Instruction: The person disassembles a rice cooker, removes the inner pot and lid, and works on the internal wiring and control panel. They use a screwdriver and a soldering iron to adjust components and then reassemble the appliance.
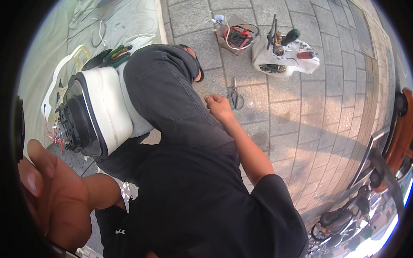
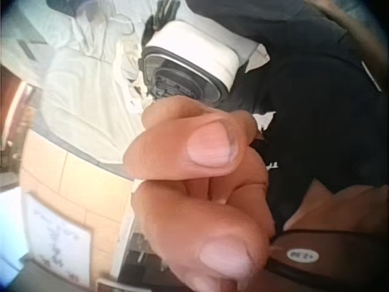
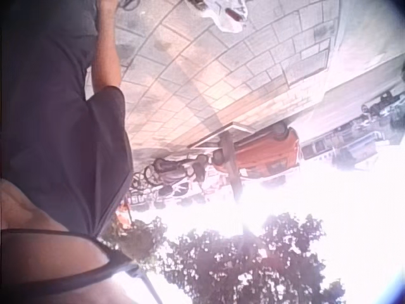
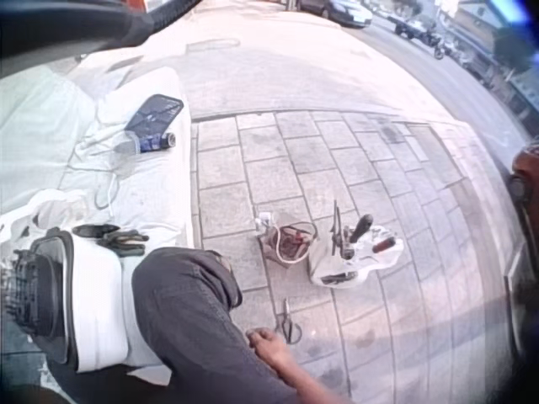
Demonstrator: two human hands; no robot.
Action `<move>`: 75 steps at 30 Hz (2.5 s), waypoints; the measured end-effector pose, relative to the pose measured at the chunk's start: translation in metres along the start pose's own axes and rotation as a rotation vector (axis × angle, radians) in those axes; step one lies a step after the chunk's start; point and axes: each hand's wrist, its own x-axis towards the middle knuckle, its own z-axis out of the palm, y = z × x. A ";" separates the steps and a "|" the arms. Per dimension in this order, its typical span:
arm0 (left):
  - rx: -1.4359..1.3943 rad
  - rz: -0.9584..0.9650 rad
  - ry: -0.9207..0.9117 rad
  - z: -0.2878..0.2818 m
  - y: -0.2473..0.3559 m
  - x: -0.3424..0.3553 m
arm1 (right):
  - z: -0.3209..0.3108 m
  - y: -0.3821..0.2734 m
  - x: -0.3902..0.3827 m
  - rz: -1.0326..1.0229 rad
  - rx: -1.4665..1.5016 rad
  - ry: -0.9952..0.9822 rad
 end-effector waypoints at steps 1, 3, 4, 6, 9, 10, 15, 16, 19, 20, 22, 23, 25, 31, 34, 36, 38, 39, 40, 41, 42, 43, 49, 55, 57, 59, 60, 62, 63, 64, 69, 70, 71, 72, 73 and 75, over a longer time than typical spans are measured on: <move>0.034 0.007 0.045 -0.004 0.004 -0.002 | -0.003 0.010 0.009 0.004 0.010 -0.006; 0.099 0.007 0.153 -0.010 0.012 -0.011 | -0.008 0.004 0.006 -0.090 -0.006 -0.024; 0.115 0.007 0.190 -0.012 0.013 -0.015 | -0.013 0.001 0.007 -0.058 0.029 -0.058; 0.142 -0.015 0.234 -0.014 0.024 -0.028 | -0.019 0.021 0.023 -0.147 0.029 -0.133; 0.072 -0.056 0.252 -0.006 0.026 -0.055 | -0.025 0.018 0.030 -0.203 -0.127 -0.207; 0.037 -0.061 0.269 0.001 0.025 -0.060 | -0.027 0.012 0.028 -0.196 -0.148 -0.198; -0.034 0.047 0.401 0.028 0.026 -0.071 | -0.024 0.002 0.027 -0.224 -0.111 -0.218; -0.042 0.022 0.415 0.029 0.034 -0.076 | -0.017 -0.001 0.028 -0.221 -0.127 -0.234; -0.167 0.145 0.423 0.028 0.027 -0.081 | -0.015 -0.008 0.025 -0.232 -0.176 -0.207; -0.209 0.214 0.448 0.031 0.022 -0.079 | -0.014 -0.013 0.026 -0.237 -0.198 -0.206; -0.282 0.214 0.507 0.034 0.027 -0.077 | -0.011 -0.017 0.023 -0.228 -0.222 -0.199; -0.283 0.208 0.488 0.030 0.029 -0.078 | -0.009 -0.019 0.021 -0.228 -0.238 -0.194; -0.298 0.223 0.456 0.024 0.024 -0.083 | -0.011 -0.027 0.019 -0.231 -0.269 -0.164; -0.227 0.107 0.437 0.022 0.023 -0.093 | -0.011 -0.055 0.011 -0.224 -0.384 -0.117; -0.165 0.095 0.531 0.025 0.013 -0.099 | 0.002 -0.085 0.023 -0.253 -0.310 -0.102; -0.143 0.079 0.463 0.012 0.005 -0.107 | -0.003 -0.094 0.034 -0.326 -0.212 -0.096; -0.070 0.082 0.472 0.008 -0.003 -0.118 | 0.006 -0.111 0.051 -0.318 -0.117 -0.167; -0.056 0.069 0.470 0.005 -0.005 -0.125 | 0.011 -0.123 0.055 -0.353 -0.120 -0.139; -0.039 0.026 0.464 0.002 -0.008 -0.136 | 0.005 -0.131 0.064 -0.407 -0.257 -0.113; -0.023 -0.018 0.457 -0.003 -0.009 -0.150 | 0.001 -0.139 0.072 -0.463 -0.392 -0.088; 0.001 -0.066 0.450 -0.006 -0.007 -0.164 | 0.005 -0.147 0.077 -0.508 -0.424 -0.057; 0.041 -0.104 0.500 -0.004 -0.009 -0.179 | 0.008 -0.158 0.078 -0.552 -0.464 -0.024; 0.158 -0.539 0.869 0.010 -0.028 -0.291 | 0.026 -0.196 0.070 -0.677 -0.435 -0.005; 0.516 -0.894 0.957 0.045 -0.058 -0.383 | 0.070 -0.236 -0.005 -0.781 -0.551 0.063; 0.698 -0.940 0.843 0.061 -0.063 -0.397 | 0.086 -0.245 -0.021 -0.814 -0.594 0.109; 0.881 -0.933 0.740 0.079 -0.060 -0.404 | 0.094 -0.249 -0.027 -0.831 -0.714 0.142; 0.880 -0.945 0.766 0.081 -0.060 -0.409 | 0.095 -0.257 -0.028 -0.832 -0.810 0.153; 0.859 -0.989 0.824 0.085 -0.058 -0.425 | 0.104 -0.260 -0.032 -0.966 -0.962 0.223; 0.848 -1.020 0.850 0.086 -0.057 -0.435 | 0.120 -0.255 -0.041 -1.098 -1.006 0.274; 0.836 -1.052 0.876 0.088 -0.055 -0.445 | 0.134 -0.252 -0.048 -1.233 -1.046 0.325; 0.724 -0.997 0.953 0.101 -0.031 -0.464 | 0.186 -0.265 -0.073 -1.100 -1.210 0.114; 0.632 -1.016 0.908 0.105 -0.021 -0.458 | 0.204 -0.261 -0.086 -1.027 -1.373 0.153; 0.576 -1.005 0.855 0.109 -0.019 -0.454 | 0.217 -0.255 -0.093 -0.952 -1.534 0.194; 0.549 -0.985 0.831 0.112 -0.019 -0.446 | 0.194 -0.254 -0.060 -1.493 -1.659 0.153; 0.538 -0.930 0.843 0.114 -0.024 -0.443 | 0.189 -0.254 -0.050 -1.468 -1.671 0.132; 0.459 -0.852 0.913 0.113 -0.032 -0.434 | 0.185 -0.257 -0.043 -1.414 -1.695 0.109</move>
